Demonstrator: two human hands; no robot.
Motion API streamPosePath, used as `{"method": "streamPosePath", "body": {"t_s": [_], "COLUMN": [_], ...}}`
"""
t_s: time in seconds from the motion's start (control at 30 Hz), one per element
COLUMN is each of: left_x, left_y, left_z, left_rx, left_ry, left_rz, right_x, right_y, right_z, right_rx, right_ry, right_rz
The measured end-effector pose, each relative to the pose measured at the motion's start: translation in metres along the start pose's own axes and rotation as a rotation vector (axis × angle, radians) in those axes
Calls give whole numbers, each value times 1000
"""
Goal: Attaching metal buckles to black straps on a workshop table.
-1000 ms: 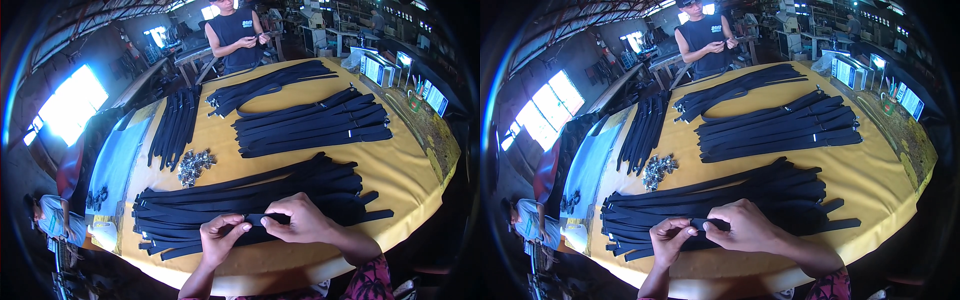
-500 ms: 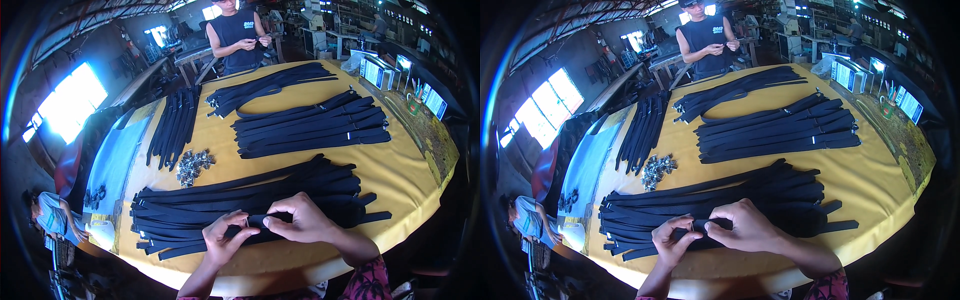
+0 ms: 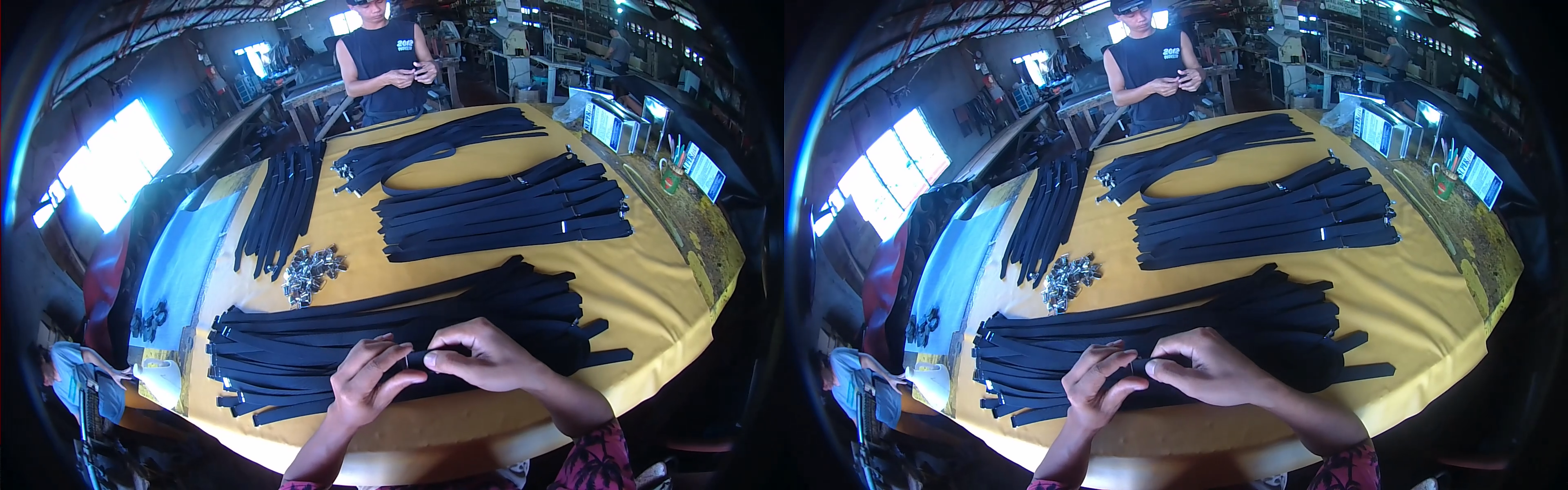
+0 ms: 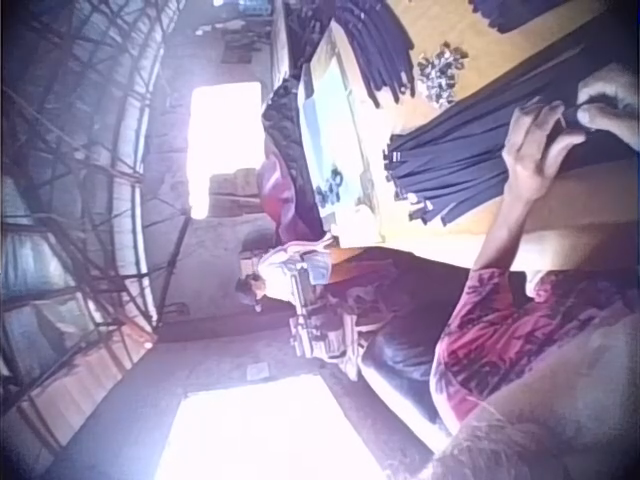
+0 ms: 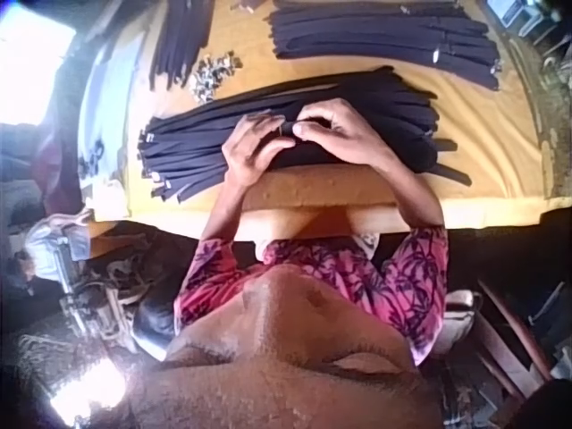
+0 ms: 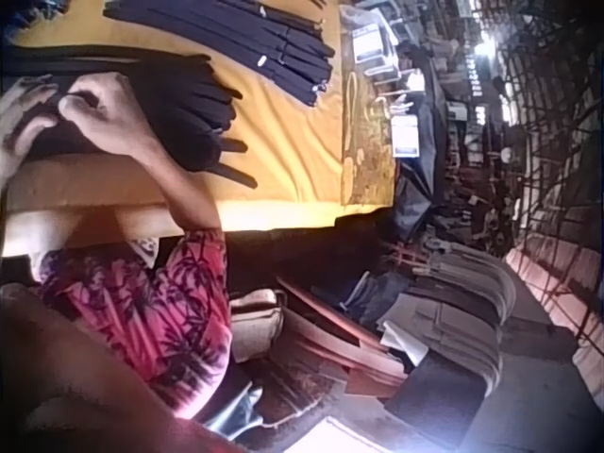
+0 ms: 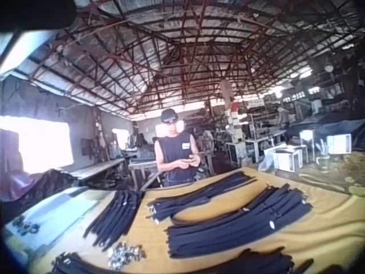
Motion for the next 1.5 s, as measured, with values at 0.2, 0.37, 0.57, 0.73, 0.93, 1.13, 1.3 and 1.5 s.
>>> {"method": "streamPosePath", "body": {"t_s": [0.2,0.37,0.57,0.73,0.93,1.13,1.3,1.5], "left_x": [0,3,8,8,8,-15,-24,-18], "left_y": [11,10,11,6,5,36,42,41], "left_z": [7,5,0,-1,-5,0,-12,1], "left_rx": [-271,-365,-290,-269,-225,-668,-650,-470], "left_ry": [-17,4,106,88,89,-149,49,28], "left_rz": [228,330,224,224,204,585,741,591], "right_x": [0,1,3,5,9,8,7,-4], "right_y": [-7,-6,-4,-9,-9,-3,14,23], "right_z": [10,11,7,-3,-11,-3,-3,-11], "right_rx": [44,59,82,75,118,-56,-247,-448], "right_ry": [-7,24,13,-13,46,7,-156,-353], "right_rz": [-9,7,73,54,87,194,178,438]}}
Point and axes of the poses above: each hand's wrist, its own x-axis towards the middle knuckle, its own z-axis out of the back of the hand, y = z × x, the point moved 8 cm from there along x, towards the middle knuckle, and after that the axes turned 15 degrees about -x, right-handed, at the moved point
